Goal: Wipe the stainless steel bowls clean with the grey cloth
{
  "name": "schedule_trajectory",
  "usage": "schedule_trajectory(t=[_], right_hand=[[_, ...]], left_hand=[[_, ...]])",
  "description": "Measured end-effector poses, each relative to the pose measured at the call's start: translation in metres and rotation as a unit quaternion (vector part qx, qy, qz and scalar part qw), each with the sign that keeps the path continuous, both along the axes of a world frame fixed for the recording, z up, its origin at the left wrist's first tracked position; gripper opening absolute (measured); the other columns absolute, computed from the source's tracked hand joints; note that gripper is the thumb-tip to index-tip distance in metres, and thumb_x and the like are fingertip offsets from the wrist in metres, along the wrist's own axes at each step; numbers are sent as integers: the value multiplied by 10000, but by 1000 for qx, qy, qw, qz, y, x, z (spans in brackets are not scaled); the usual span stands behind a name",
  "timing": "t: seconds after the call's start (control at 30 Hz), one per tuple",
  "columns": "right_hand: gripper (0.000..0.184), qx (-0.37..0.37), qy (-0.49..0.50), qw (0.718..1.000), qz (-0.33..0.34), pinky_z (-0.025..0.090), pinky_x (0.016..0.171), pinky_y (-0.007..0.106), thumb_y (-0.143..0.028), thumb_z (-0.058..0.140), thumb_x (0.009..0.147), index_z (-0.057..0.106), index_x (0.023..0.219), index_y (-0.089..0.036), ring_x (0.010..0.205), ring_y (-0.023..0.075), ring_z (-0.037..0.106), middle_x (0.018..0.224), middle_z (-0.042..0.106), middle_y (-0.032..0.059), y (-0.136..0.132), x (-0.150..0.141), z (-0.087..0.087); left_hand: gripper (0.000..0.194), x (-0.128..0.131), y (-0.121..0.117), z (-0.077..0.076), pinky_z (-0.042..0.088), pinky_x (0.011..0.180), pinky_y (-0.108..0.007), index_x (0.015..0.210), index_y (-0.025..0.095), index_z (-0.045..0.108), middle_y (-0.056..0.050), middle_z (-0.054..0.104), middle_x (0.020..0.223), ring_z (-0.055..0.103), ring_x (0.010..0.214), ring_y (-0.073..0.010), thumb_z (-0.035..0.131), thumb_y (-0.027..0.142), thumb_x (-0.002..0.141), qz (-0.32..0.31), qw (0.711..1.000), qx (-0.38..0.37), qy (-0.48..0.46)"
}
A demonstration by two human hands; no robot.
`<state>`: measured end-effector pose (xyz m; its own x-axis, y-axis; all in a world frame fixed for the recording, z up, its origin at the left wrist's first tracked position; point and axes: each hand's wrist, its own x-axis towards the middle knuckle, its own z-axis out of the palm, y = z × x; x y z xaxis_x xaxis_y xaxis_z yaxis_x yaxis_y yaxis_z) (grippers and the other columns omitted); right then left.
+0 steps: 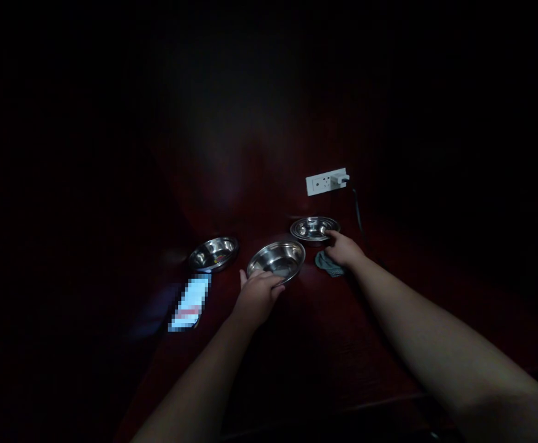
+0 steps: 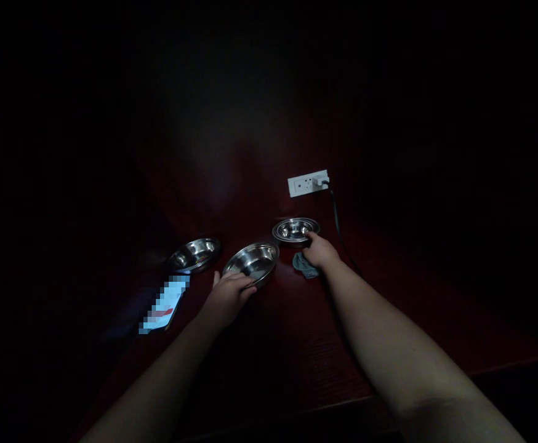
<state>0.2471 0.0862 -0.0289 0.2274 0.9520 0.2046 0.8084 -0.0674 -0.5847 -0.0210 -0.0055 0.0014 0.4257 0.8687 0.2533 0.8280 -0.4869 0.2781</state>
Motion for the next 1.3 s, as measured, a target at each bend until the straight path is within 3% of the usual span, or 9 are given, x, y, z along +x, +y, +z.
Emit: schedule_trajectory(t=[0.2,0.47,0.67,0.73,0.83,0.9,1.3], right_hand=[[621,-2,-13,1000,-3,476,852,291,-244,570,761,482,1376,-211,1055,237,637,1223,656,107,7,-3,-3],[484,1,-26,1000,-1,470,849,304,-248,553,799,570,1283,-220,1040,244,641,1170,677,111,14,-8,0],[405,1,-39,999,14,462,838,300,-280,534,836,594,1232,-220,1026,239,642,1144,686,107,16,-7,-1],[392,2,-42,999,18,460,837,298,-289,528,845,592,1226,-223,1020,235,643,1144,686,106,16,-7,-1],[360,6,-41,999,23,455,835,291,-305,512,863,598,1204,-227,1018,226,642,1140,688,99,13,-8,1],[338,9,-38,999,28,453,828,287,-309,503,871,606,1182,-227,1016,226,642,1134,691,97,11,-8,2],[305,44,5,999,21,449,798,273,-317,498,885,616,1152,-228,972,214,653,1088,706,90,12,-7,4]], left_hand=[[134,2,1,-2,220,1041,-699,879,274,695,-24,705,1021,553,1084,-248,562,277,864,-2,1000,-13,-17],[149,0,4,-8,104,1043,-746,910,298,704,-24,714,1029,559,1087,-254,613,215,827,-9,999,6,-37],[250,1,8,-14,139,1063,-719,1042,317,681,-31,687,1112,553,1130,-246,639,226,813,22,998,12,-64],[229,1,10,-15,225,1071,-669,1031,293,689,-41,690,1105,557,1122,-251,638,235,815,16,998,17,-62],[198,0,14,-19,418,1008,-464,1003,247,704,-53,706,1050,582,1057,-229,630,235,819,-21,997,39,-58],[191,-1,17,-21,463,944,-392,994,241,706,-45,712,1017,591,1023,-219,624,230,821,-32,996,61,-55],[154,5,25,-26,459,952,-387,962,211,669,-44,690,994,565,1039,-218,555,235,861,-38,988,137,-67]])
